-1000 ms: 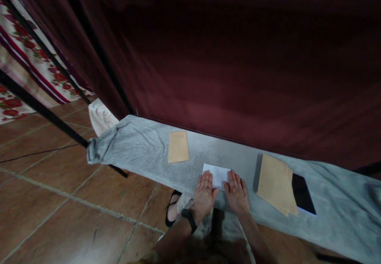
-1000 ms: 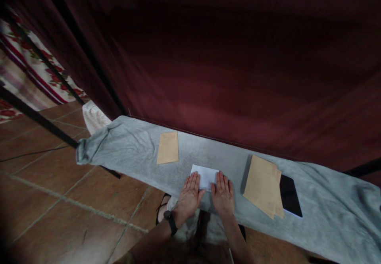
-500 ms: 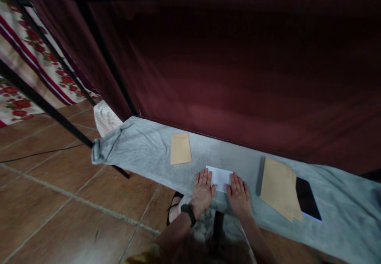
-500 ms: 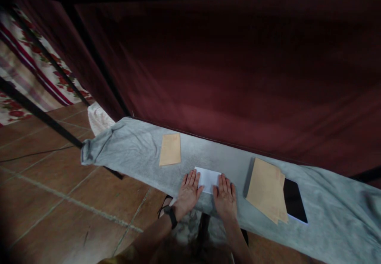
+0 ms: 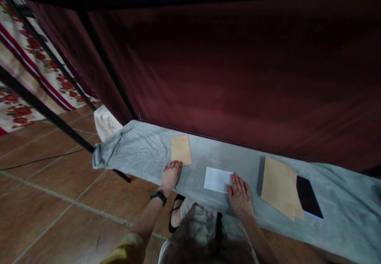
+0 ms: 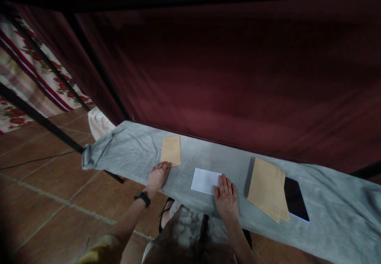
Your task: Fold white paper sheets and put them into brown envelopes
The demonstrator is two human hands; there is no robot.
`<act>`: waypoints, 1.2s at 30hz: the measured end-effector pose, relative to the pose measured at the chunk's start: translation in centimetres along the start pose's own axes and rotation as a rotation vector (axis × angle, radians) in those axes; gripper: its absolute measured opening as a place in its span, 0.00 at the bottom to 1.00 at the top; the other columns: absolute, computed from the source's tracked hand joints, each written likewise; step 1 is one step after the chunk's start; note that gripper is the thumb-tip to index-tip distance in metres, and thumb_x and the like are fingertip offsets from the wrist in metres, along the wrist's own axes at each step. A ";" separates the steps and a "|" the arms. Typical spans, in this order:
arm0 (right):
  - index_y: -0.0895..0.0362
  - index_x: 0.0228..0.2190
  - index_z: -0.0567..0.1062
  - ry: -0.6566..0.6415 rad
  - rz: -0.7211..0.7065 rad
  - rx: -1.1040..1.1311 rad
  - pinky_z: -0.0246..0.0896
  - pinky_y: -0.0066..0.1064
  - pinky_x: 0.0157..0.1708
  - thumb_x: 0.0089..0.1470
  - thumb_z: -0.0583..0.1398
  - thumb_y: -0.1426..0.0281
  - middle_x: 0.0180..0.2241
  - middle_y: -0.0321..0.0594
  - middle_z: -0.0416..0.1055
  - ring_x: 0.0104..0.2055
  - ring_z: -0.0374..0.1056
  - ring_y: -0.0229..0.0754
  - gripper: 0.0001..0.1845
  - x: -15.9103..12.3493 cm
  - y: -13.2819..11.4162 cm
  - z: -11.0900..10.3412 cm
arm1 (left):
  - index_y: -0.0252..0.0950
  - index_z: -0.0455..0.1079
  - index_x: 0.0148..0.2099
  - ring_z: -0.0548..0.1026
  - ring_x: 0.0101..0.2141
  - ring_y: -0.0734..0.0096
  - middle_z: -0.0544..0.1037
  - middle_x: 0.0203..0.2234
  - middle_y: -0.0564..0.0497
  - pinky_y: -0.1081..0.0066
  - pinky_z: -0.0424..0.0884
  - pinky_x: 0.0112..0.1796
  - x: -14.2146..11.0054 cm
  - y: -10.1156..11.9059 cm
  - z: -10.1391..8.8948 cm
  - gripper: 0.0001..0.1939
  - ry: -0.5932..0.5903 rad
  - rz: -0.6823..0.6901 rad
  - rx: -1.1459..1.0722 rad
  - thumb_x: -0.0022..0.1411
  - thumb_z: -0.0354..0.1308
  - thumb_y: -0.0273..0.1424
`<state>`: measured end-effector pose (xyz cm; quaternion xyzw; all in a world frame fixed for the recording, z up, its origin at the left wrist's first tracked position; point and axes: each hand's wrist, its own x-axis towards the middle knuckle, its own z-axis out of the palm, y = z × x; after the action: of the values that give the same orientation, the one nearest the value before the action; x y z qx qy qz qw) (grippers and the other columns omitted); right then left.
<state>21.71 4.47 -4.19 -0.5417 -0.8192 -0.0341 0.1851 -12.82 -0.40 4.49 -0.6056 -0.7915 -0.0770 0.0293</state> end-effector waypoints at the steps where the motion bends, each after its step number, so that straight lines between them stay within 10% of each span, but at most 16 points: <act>1: 0.61 0.68 0.53 -0.006 0.001 -0.004 0.42 0.51 0.67 0.68 0.42 0.60 0.67 0.49 0.55 0.68 0.53 0.53 0.33 0.0 0.0 0.0 | 0.39 0.69 0.56 0.74 0.51 0.61 0.76 0.52 0.44 0.61 0.69 0.50 0.2 -0.2 -0.3 0.18 -0.016 0.015 0.018 0.69 0.46 0.24; 12: 0.62 0.64 0.62 0.106 0.015 0.232 0.43 0.51 0.68 0.68 0.44 0.60 0.66 0.50 0.59 0.69 0.52 0.51 0.30 0.1 -0.2 -1.8 | 0.36 0.70 0.48 0.76 0.42 0.62 0.76 0.38 0.47 0.66 0.71 0.40 -4.1 5.8 -2.9 0.11 0.026 0.142 0.029 0.70 0.48 0.23; 21: 0.51 0.48 0.78 -0.130 0.427 1.419 0.68 0.46 0.51 0.53 0.59 0.45 0.48 0.43 0.78 0.52 0.71 0.53 0.29 0.7 -9.9 -5.7 | 0.36 0.71 0.49 0.77 0.41 0.61 0.78 0.40 0.46 0.66 0.73 0.42 -10.0 13.0 -2.4 0.17 0.044 0.325 -0.074 0.64 0.49 0.16; 26: 0.51 0.33 0.79 -0.311 0.577 1.786 0.71 0.42 0.39 0.41 0.69 0.52 0.31 0.35 0.79 0.35 0.74 0.49 0.20 0.0 -10.9 -7.8 | 0.40 0.67 0.58 0.75 0.50 0.59 0.76 0.50 0.44 0.60 0.71 0.51 -10.2 12.1 -1.9 0.18 0.038 0.389 -0.261 0.67 0.53 0.26; 30: 0.54 0.28 0.77 -0.280 0.684 1.776 0.71 0.40 0.35 0.36 0.71 0.53 0.29 0.39 0.78 0.31 0.73 0.47 0.21 -0.7 -8.7 -8.2 | 0.43 0.44 0.73 0.49 0.69 0.48 0.50 0.71 0.39 0.45 0.55 0.63 -8.3 9.9 -1.9 0.48 -0.024 0.471 -0.278 0.57 0.66 0.34; 36: 0.55 0.41 0.76 -0.248 0.815 1.794 0.72 0.44 0.41 0.38 0.67 0.48 0.40 0.45 0.80 0.39 0.76 0.52 0.31 -0.2 -9.2 -7.0 | 0.46 0.40 0.74 0.46 0.70 0.55 0.45 0.72 0.41 0.48 0.53 0.64 -5.2 9.7 0.0 0.52 -0.208 0.509 -0.243 0.53 0.61 0.21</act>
<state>15.35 -1.26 3.54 -0.4412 -0.3062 0.7215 0.4371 -2.15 -2.90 4.55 -0.7883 -0.5980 -0.0990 -0.1062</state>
